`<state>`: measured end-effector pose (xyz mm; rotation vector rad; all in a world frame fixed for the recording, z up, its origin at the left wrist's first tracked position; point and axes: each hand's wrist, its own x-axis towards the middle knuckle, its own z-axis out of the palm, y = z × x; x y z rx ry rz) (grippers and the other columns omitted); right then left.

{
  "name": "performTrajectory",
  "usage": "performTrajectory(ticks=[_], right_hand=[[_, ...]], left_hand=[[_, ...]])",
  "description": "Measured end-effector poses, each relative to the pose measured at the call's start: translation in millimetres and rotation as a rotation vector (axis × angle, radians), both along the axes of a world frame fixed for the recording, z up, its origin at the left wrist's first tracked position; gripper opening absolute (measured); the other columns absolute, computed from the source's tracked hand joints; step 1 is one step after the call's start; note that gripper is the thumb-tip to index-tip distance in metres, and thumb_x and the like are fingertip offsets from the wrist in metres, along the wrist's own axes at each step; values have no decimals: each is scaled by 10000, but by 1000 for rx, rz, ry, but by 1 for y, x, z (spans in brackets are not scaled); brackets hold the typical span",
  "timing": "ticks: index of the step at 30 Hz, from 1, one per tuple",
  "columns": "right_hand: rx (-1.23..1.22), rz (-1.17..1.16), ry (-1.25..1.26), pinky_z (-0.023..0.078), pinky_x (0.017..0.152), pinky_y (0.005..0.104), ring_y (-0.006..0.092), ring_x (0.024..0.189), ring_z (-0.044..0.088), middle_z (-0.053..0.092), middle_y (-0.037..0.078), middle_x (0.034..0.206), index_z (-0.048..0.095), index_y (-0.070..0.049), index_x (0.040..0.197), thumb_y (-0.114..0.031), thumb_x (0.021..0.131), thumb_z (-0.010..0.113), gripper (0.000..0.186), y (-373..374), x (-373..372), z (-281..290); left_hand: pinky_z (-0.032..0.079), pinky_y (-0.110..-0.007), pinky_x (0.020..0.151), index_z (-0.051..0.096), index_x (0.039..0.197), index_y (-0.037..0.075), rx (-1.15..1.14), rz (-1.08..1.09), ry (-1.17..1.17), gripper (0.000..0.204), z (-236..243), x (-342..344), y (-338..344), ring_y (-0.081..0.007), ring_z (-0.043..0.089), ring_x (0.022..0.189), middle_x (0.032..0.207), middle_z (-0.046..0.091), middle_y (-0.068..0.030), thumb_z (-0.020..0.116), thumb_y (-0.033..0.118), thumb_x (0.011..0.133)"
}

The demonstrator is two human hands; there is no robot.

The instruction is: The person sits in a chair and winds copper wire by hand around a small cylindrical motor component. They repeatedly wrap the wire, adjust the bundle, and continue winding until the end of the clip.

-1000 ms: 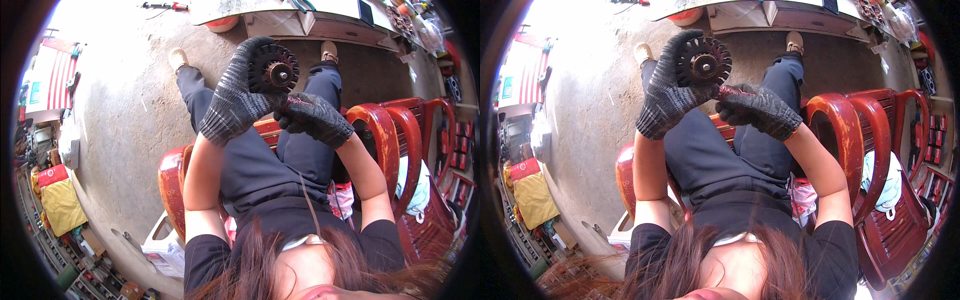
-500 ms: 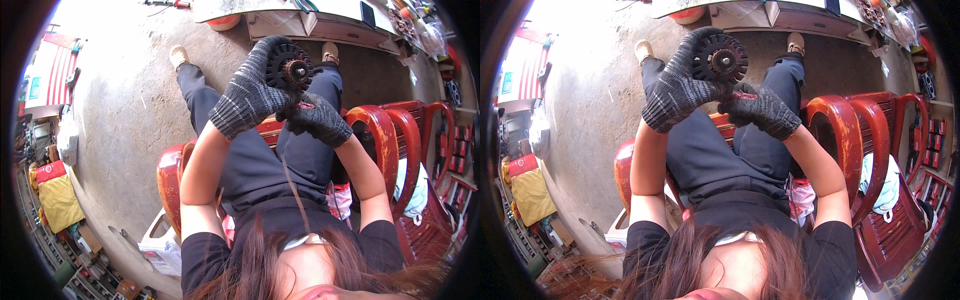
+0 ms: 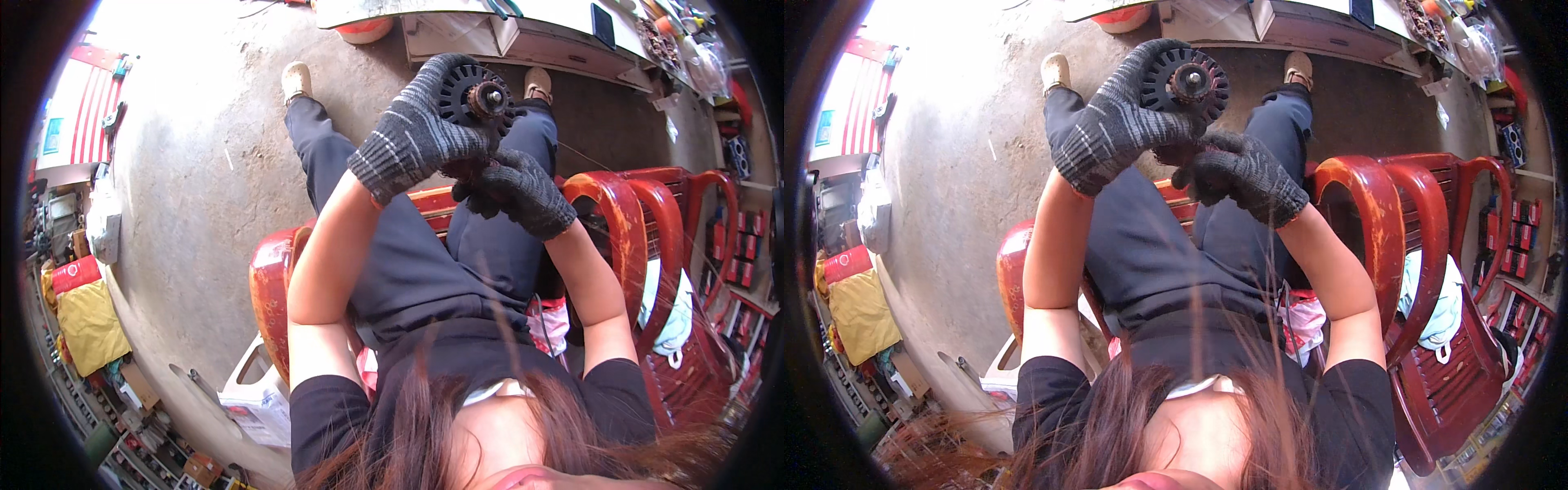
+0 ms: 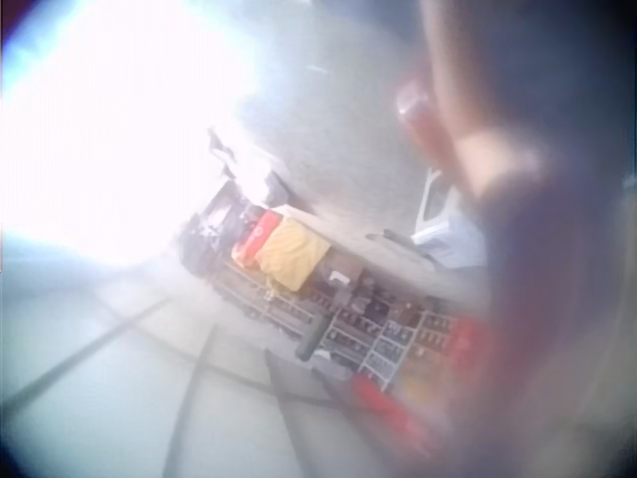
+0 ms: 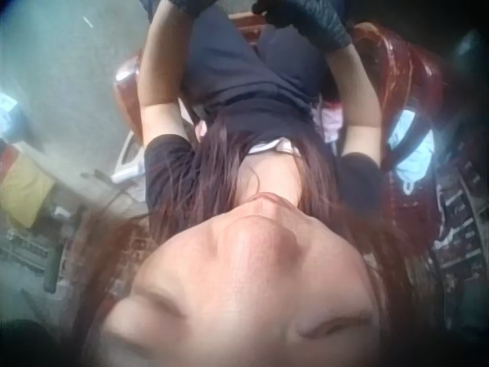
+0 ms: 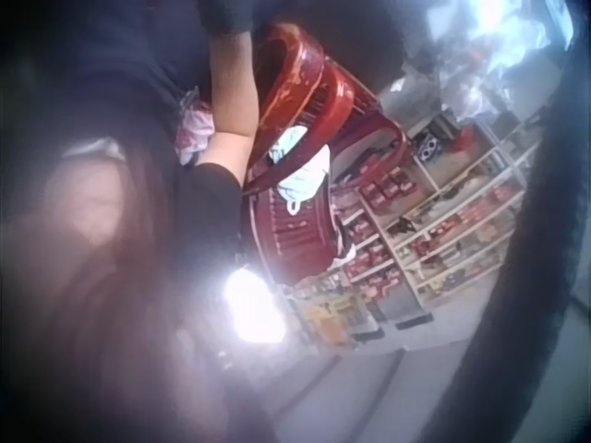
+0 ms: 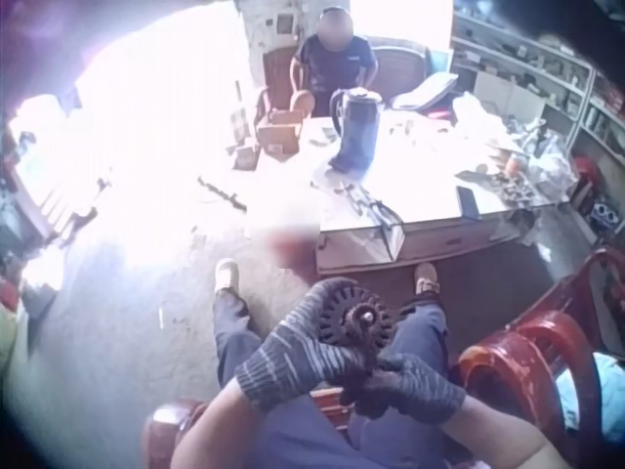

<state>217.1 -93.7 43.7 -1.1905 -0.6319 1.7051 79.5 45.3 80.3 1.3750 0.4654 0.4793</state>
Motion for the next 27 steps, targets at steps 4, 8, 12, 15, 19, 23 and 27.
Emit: performTrajectory(ticks=[4, 8, 12, 15, 19, 23, 27], right_hand=[[-74, 27, 107, 503, 617, 233, 145, 759, 646, 683, 113, 905, 598, 0, 1135, -358, 861, 640, 453, -2, 6, -8], [-85, -6, 239, 499, 614, 228, 147, 748, 645, 682, 120, 916, 580, 13, 1150, -346, 866, 629, 460, -4, 4, -4], [-83, 4, 265, 501, 613, 229, 143, 740, 645, 681, 123, 935, 557, 14, 1184, -361, 855, 629, 504, -6, 6, -9], [-70, 10, 236, 504, 609, 232, 134, 729, 645, 681, 128, 952, 553, 15, 1193, -397, 842, 628, 546, -5, 4, -4], [-25, -13, 242, 500, 587, 229, 124, 704, 641, 680, 134, 960, 562, 13, 1186, -438, 831, 624, 577, -5, 7, -4], [42, -45, 327, 505, 561, 213, 133, 703, 650, 677, 144, 954, 561, 31, 1172, -438, 818, 643, 593, -3, 11, -11], [-63, -152, 534, 558, 589, 233, 171, 734, 675, 668, 160, 979, 555, 44, 1172, -387, 814, 665, 571, -2, 9, -13]], left_hand=[[483, -340, 964, 438, 1313, 14, 0, -103, -50, 603, -21, 2, 11, -208, 574, 1133, 1223, 588, -120, 717, 217, 819], [517, -295, 866, 530, 1233, 5, -336, -204, -133, 437, -38, 7, 17, -163, 629, 967, 1095, 633, -93, 675, 158, 851], [519, -293, 861, 525, 1246, 11, -544, -231, -208, 415, -45, 7, 11, -162, 632, 969, 1098, 632, -87, 644, 155, 875], [515, -294, 876, 519, 1259, 18, -679, -288, -264, 411, -68, 11, 14, -159, 637, 971, 1127, 631, -103, 624, 159, 888], [517, -305, 890, 573, 1186, 35, -659, -13, -206, 307, -82, 11, 1, -143, 625, 1008, 1108, 641, -64, 564, 182, 916], [522, -265, 777, 542, 1240, 92, -437, -16, -216, 398, -96, 2, -6, -132, 624, 947, 1086, 639, -39, 582, 294, 900], [506, -210, 704, 517, 1236, 90, -719, -37, -234, 422, -120, 1, -8, -109, 591, 871, 1046, 604, -26, 595, 331, 899]])
